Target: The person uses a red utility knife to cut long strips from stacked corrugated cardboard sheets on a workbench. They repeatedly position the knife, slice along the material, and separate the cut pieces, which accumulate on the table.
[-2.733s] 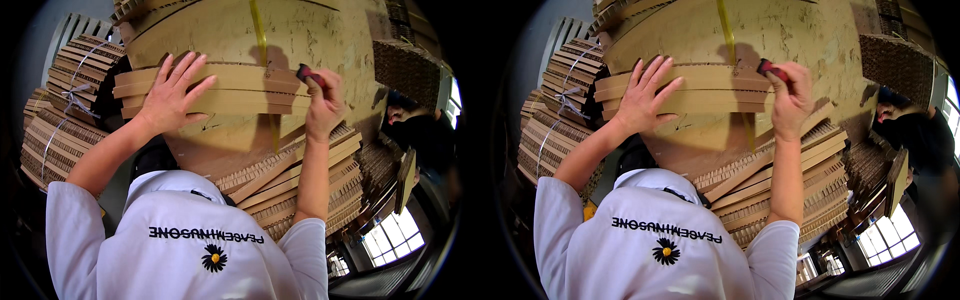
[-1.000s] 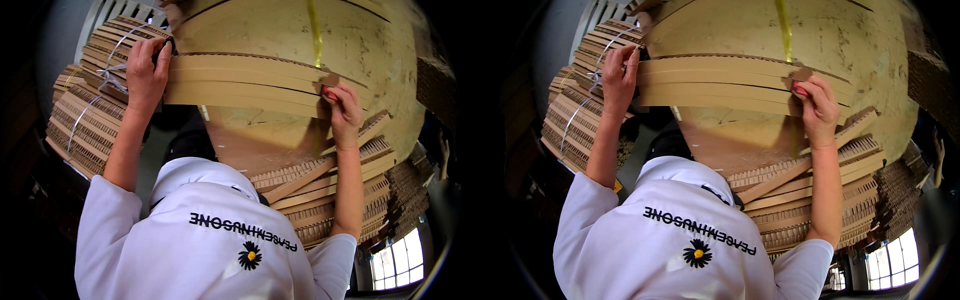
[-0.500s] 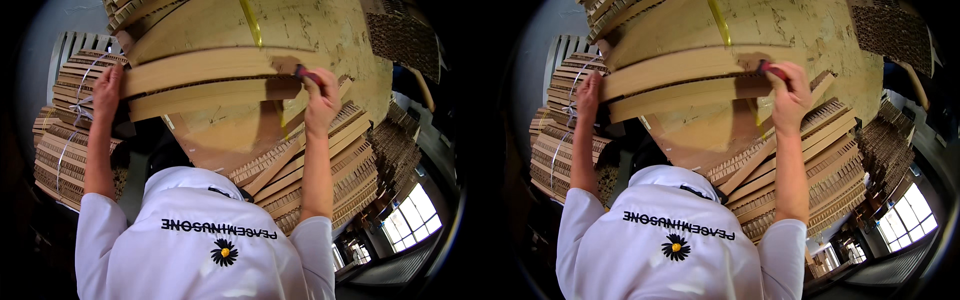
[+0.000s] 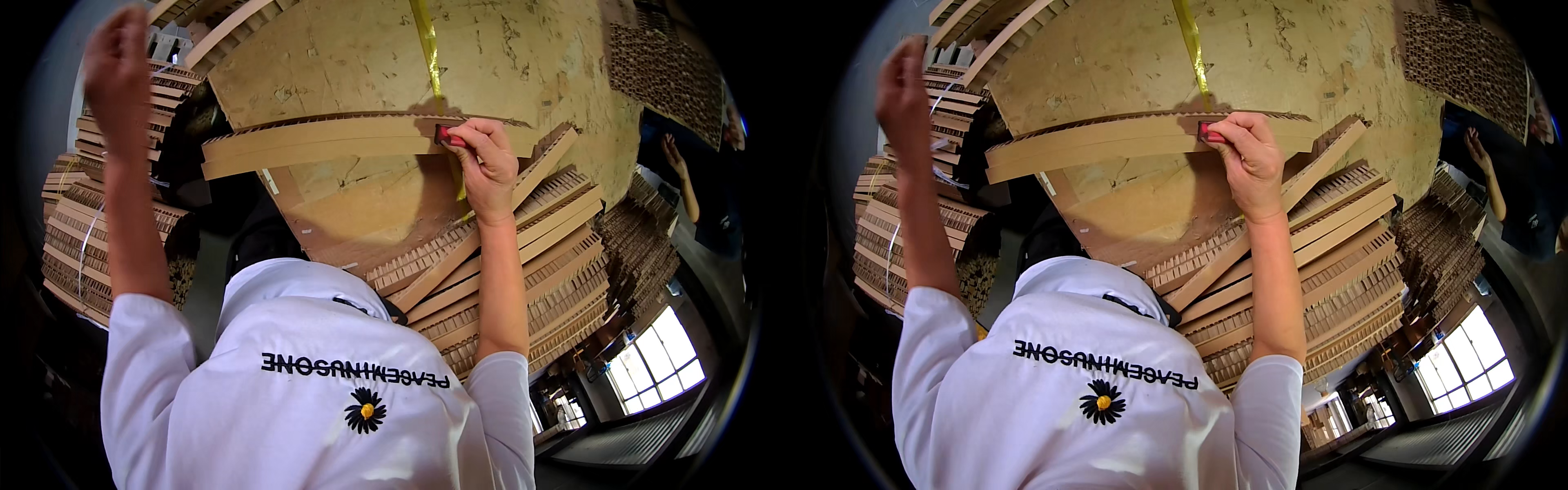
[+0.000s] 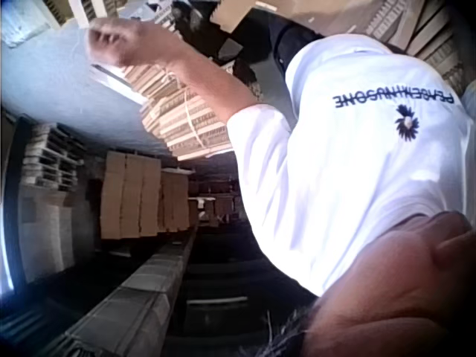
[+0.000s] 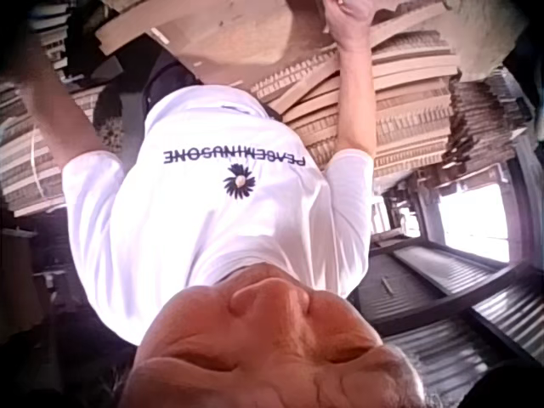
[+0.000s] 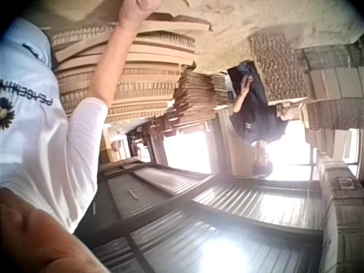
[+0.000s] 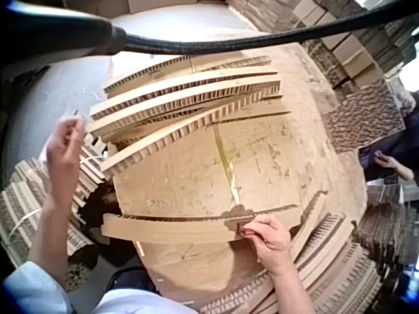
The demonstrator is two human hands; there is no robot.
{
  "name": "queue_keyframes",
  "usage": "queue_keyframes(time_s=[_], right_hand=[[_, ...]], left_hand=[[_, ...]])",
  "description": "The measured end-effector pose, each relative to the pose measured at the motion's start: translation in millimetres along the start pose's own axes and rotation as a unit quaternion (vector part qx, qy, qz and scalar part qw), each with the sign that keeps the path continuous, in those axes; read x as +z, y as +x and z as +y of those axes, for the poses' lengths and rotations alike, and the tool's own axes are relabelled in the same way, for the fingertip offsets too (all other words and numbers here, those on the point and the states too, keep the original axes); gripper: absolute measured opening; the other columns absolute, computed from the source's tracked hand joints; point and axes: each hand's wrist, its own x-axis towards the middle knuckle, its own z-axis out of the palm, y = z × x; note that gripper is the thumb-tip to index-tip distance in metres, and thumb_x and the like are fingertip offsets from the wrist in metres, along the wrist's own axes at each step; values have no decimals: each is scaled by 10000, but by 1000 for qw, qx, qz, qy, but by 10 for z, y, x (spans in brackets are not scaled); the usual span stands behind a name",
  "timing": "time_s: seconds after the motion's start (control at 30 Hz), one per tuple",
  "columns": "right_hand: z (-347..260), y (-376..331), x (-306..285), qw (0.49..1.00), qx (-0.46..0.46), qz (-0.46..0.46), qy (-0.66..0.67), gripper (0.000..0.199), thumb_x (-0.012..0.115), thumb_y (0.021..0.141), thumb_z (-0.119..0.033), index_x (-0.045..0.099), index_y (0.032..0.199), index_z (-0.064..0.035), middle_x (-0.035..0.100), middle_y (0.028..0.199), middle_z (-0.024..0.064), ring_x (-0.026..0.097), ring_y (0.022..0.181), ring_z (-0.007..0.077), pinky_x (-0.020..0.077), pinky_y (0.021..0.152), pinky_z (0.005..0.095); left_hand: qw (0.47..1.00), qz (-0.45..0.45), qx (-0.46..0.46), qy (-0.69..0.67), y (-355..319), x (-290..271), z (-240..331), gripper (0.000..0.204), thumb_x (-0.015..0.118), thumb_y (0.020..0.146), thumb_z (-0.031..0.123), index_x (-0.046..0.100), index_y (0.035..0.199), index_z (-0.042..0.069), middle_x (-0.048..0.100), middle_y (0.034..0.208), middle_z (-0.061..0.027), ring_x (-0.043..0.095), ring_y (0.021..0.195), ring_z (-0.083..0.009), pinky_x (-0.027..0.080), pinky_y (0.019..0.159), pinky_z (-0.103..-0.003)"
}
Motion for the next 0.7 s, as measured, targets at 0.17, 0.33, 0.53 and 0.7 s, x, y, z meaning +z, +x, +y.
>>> queue_keyframes(time_s=[0.17, 0.33, 0.53, 0.7], right_hand=[[28, 70, 37, 1000, -2, -11, 13, 194, 820, 885, 49, 787, 1060, -27, 673, 1020, 46, 648, 892, 167, 541, 771, 279], [43, 106, 45, 1000, -12, -19, 1, 201, 814, 881, 65, 790, 1058, -26, 682, 1008, 49, 660, 889, 165, 553, 779, 277], [17, 137, 55, 999, -9, -22, -27, 206, 817, 872, 69, 787, 1049, -34, 683, 1003, 56, 666, 862, 172, 551, 744, 280], [63, 154, 88, 999, -20, -12, -35, 202, 822, 868, 64, 784, 1037, -40, 690, 1007, 59, 677, 827, 179, 556, 720, 293]], left_hand=[[949, -224, 218, -52, -915, 336, 60, 111, 755, 967, 55, 720, 1064, 14, 716, 1039, -111, 694, 950, -255, 554, 860, -347], [930, -243, 267, -70, -1283, 609, 271, 159, 783, 861, 35, 712, 1003, 29, 673, 976, -102, 646, 913, -323, 536, 797, -423], [917, -279, 276, -70, -1429, 841, 331, 149, 789, 874, 56, 711, 1001, 39, 643, 933, -95, 629, 892, -317, 532, 770, -421], [913, -305, 267, -52, -1440, 916, 377, 149, 801, 871, 77, 712, 990, 60, 632, 920, -79, 625, 884, -305, 531, 758, -422]])
